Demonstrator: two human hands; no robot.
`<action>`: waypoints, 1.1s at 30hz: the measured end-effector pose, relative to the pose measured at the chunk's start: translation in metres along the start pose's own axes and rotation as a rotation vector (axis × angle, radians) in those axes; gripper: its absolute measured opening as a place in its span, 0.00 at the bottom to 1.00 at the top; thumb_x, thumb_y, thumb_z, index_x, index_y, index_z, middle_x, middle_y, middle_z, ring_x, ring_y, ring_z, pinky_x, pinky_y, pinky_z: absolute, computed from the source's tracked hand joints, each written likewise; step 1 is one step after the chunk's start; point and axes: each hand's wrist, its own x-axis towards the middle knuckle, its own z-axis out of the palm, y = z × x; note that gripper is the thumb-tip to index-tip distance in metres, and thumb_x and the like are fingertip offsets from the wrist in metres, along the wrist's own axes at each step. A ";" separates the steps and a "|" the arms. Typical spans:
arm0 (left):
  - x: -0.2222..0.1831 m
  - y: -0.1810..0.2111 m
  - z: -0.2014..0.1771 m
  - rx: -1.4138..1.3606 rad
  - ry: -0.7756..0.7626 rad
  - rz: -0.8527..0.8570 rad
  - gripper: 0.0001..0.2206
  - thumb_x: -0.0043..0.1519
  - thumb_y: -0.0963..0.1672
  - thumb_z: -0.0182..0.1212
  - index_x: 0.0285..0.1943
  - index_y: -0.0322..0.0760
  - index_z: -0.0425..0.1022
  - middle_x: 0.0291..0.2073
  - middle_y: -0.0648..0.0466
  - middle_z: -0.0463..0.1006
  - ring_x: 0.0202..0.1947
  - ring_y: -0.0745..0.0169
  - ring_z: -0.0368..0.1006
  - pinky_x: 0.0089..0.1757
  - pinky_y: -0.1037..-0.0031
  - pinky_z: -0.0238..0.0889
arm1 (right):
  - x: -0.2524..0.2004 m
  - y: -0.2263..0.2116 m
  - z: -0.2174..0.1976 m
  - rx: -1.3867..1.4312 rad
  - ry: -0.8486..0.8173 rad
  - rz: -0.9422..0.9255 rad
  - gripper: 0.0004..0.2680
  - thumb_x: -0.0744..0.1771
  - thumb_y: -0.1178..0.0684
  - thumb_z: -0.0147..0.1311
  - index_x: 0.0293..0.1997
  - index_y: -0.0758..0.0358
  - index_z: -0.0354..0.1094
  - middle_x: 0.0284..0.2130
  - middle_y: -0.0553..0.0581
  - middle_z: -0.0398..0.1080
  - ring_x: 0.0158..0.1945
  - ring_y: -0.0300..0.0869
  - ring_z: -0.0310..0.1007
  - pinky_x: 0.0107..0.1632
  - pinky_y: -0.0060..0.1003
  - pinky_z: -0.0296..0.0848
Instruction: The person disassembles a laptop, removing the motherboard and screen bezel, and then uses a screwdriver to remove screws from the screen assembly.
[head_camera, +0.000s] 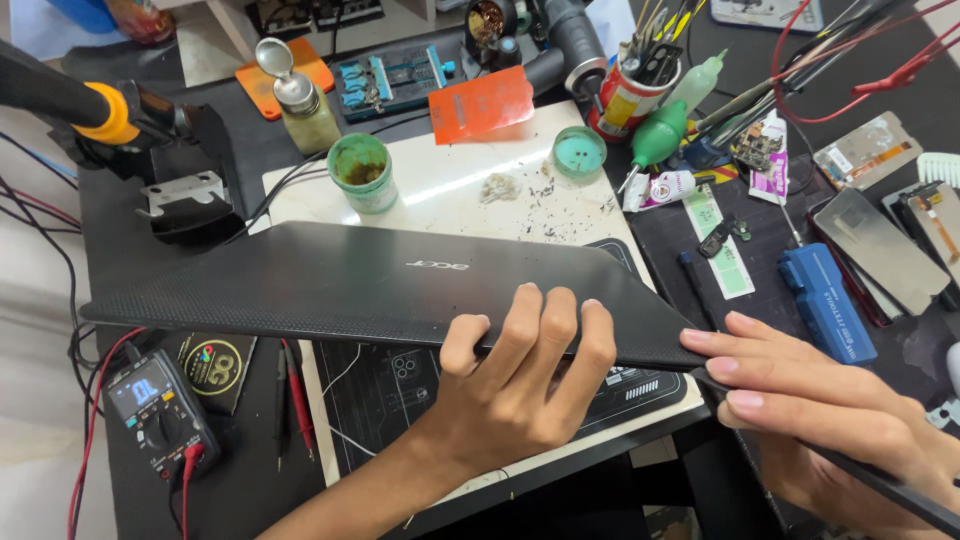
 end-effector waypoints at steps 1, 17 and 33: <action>-0.002 -0.001 0.000 0.011 -0.006 0.007 0.08 0.66 0.42 0.59 0.52 0.43 0.77 0.44 0.58 0.77 0.50 0.64 0.73 0.49 0.68 0.48 | -0.002 0.001 0.002 -0.004 -0.007 0.003 0.11 0.64 0.65 0.59 0.48 0.64 0.62 0.47 0.65 0.72 0.54 0.59 0.79 0.61 0.59 0.73; -0.010 0.002 -0.011 -0.041 -0.083 0.005 0.06 0.68 0.43 0.59 0.51 0.42 0.75 0.46 0.59 0.76 0.50 0.68 0.70 0.52 0.69 0.44 | -0.017 0.026 -0.016 0.222 -0.286 -0.015 0.14 0.65 0.61 0.55 0.57 0.63 0.61 0.54 0.64 0.70 0.61 0.65 0.74 0.68 0.66 0.62; -0.017 -0.006 -0.026 -0.058 -0.048 -0.204 0.14 0.57 0.51 0.66 0.45 0.41 0.77 0.40 0.55 0.77 0.46 0.62 0.70 0.47 0.64 0.43 | -0.017 -0.019 0.009 -0.051 -0.099 0.014 0.11 0.66 0.60 0.55 0.53 0.64 0.63 0.49 0.63 0.71 0.58 0.61 0.76 0.63 0.62 0.69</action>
